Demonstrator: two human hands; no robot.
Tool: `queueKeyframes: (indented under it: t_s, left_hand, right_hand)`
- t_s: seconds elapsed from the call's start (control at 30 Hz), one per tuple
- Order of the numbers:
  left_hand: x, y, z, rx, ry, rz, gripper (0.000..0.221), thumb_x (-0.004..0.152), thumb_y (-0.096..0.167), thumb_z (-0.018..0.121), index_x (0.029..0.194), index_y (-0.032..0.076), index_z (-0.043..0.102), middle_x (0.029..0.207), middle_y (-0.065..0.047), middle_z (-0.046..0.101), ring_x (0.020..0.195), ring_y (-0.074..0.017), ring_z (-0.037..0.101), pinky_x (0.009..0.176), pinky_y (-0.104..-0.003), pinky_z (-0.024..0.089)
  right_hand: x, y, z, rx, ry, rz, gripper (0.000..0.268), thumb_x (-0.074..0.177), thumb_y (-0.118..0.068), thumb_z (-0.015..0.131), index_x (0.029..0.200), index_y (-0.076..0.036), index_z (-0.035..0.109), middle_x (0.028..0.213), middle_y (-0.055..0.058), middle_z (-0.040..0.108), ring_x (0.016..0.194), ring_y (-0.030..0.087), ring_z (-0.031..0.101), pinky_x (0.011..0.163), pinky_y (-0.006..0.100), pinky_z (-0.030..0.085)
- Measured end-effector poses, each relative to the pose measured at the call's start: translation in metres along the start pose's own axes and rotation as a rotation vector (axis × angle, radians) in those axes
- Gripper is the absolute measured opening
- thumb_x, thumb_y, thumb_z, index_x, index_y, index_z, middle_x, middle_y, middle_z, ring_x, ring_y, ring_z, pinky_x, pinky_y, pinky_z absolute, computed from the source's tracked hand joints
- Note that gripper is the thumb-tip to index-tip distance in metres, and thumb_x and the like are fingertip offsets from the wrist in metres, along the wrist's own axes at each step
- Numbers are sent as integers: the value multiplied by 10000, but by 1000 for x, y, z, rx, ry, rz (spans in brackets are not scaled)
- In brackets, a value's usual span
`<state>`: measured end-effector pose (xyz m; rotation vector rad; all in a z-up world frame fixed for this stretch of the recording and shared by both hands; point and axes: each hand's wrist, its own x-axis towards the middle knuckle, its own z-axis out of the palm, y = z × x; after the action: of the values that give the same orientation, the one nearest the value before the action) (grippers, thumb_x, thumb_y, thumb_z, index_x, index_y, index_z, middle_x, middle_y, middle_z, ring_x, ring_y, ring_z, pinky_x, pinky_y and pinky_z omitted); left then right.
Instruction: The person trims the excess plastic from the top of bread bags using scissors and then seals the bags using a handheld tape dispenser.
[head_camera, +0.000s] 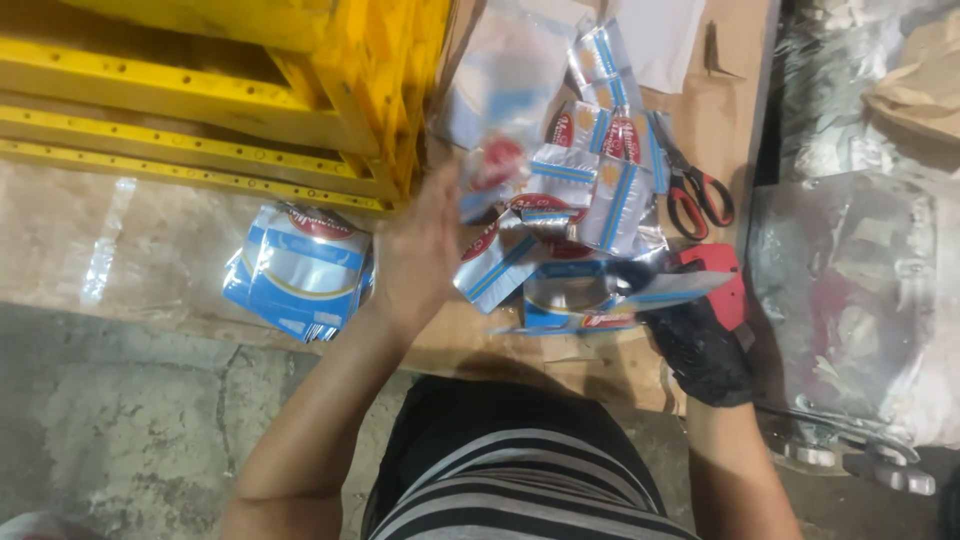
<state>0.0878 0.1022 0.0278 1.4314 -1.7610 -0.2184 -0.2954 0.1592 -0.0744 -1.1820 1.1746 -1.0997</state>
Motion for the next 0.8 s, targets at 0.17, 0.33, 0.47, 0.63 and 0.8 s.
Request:
queueKeyframes:
  t_s: [0.17, 0.33, 0.47, 0.63, 0.8]
  left_hand:
    - [-30, 20, 18, -527, -381, -15, 421, 1070, 81, 473, 1491, 83, 484, 1171, -182, 729, 1045, -267, 742, 890, -368, 597]
    - [-51, 6, 38, -831, -674, -323, 415, 1092, 212, 502, 1487, 85, 496, 1281, -113, 683, 1154, -238, 680, 965, -405, 562]
    - [-141, -102, 204, -2130, -617, -700, 572, 1093, 387, 407, 1544, 40, 469, 1217, -143, 664, 1116, -279, 649, 972, -426, 527]
    - [-115, 5, 145, -1454, -371, -690, 530, 855, 72, 754, 1343, 111, 549, 1256, -10, 668, 1151, -111, 646, 1006, -319, 532]
    - [-83, 5, 106, -1155, -475, -717, 221, 895, 121, 761, 1100, 40, 738, 988, -56, 780, 834, -115, 713, 740, -287, 591]
  right_hand:
    - [16, -10, 45, 403, 19, 45, 542, 975, 15, 616, 1487, -46, 448, 1406, 110, 527, 1274, 214, 546, 1019, 352, 497]
    - [25, 4, 63, 665, 178, 53, 529, 951, 26, 590, 1456, -73, 467, 1409, 99, 543, 1274, 206, 567, 1027, 339, 510]
    - [38, 41, 26, 828, 383, -19, 306, 959, 83, 588, 1260, 40, 611, 1236, 124, 674, 1115, 189, 666, 981, 281, 546]
    - [24, 45, 32, 898, 392, -112, 223, 1000, 118, 620, 1220, 101, 653, 1151, 142, 701, 1044, 190, 689, 924, 275, 559]
    - [-8, -96, 86, 627, 519, -91, 636, 826, 96, 615, 1414, -116, 499, 1317, 40, 658, 1164, 154, 651, 952, 288, 526]
